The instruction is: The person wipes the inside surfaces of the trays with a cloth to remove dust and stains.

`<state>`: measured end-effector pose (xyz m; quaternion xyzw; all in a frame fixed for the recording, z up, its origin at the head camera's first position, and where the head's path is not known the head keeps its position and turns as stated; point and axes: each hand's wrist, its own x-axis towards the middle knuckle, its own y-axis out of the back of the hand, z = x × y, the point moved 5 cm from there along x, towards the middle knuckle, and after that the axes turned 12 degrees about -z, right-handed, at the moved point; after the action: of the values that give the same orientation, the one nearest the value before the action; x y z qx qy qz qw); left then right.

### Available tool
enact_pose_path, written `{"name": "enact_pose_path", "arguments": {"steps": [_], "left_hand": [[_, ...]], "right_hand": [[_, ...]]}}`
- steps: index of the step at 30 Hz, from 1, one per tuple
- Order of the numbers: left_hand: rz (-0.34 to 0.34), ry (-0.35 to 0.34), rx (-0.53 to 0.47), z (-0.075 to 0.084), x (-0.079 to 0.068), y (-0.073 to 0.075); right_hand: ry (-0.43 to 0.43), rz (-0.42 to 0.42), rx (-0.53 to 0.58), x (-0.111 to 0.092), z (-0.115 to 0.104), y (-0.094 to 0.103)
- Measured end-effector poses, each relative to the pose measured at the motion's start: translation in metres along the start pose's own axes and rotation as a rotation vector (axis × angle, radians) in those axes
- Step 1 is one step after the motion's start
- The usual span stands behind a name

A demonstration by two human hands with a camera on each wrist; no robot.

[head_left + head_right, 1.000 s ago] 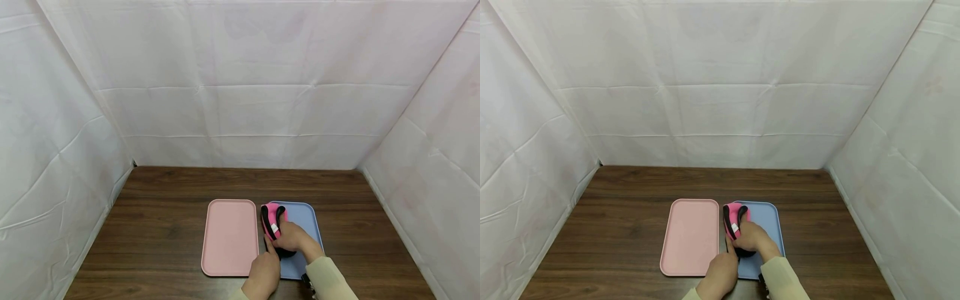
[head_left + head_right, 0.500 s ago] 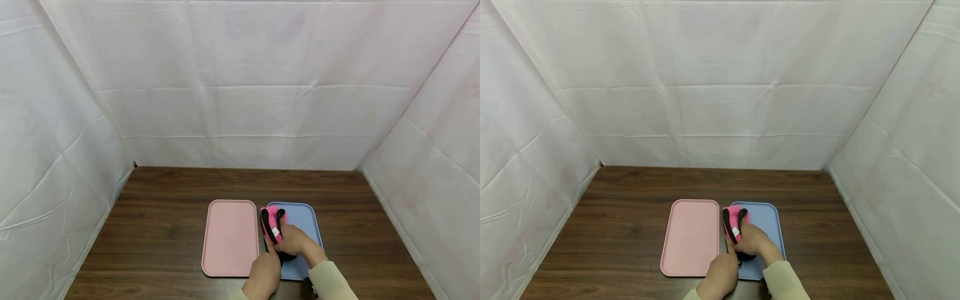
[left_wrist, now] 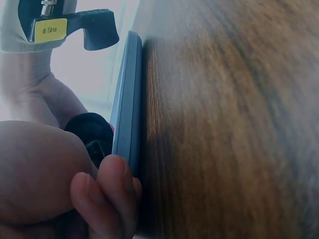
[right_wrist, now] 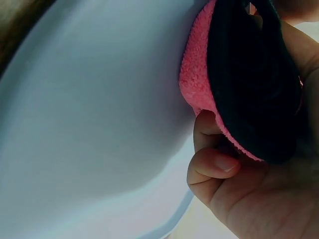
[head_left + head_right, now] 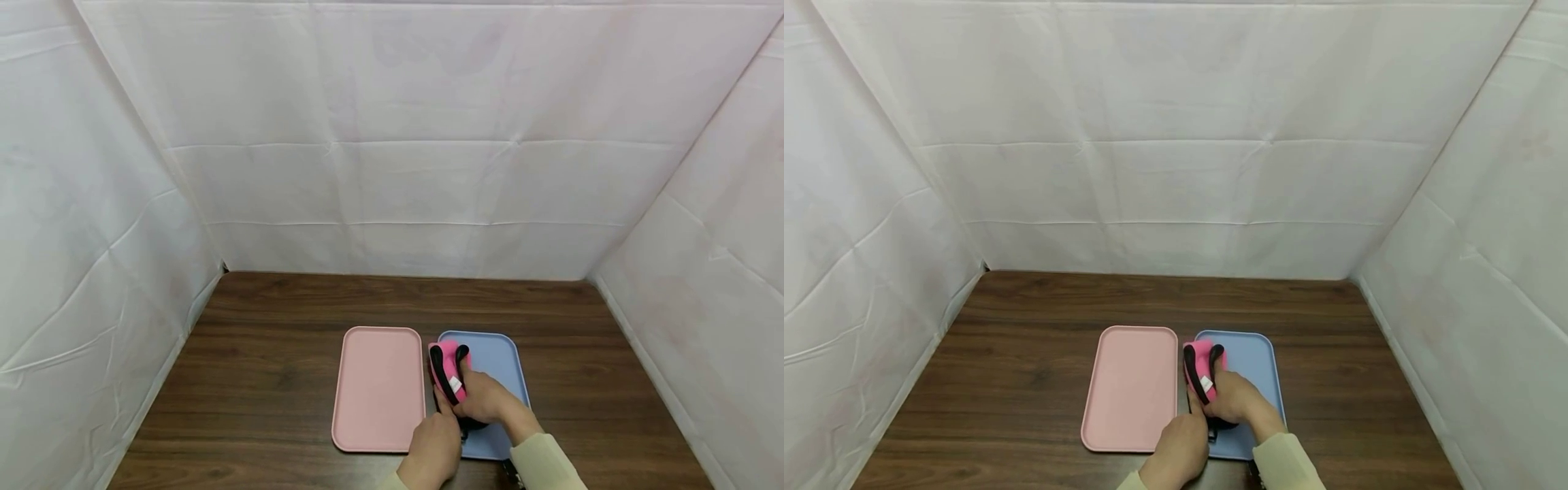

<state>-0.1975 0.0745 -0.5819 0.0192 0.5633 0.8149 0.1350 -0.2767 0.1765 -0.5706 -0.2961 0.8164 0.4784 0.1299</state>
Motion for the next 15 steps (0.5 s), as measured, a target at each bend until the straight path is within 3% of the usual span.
{"name": "enact_pose_path", "arguments": {"steps": [7,15], "left_hand": [[0.004,-0.010,0.010,0.0009,0.0000,0.0001],[0.066,-0.003,0.006,0.0002,-0.0016,-0.0002]], "right_hand": [[0.012,-0.011,0.036,-0.0028,0.0026,0.0004],[0.019,-0.016,0.010,-0.0066,0.0022,-0.0021]]}}
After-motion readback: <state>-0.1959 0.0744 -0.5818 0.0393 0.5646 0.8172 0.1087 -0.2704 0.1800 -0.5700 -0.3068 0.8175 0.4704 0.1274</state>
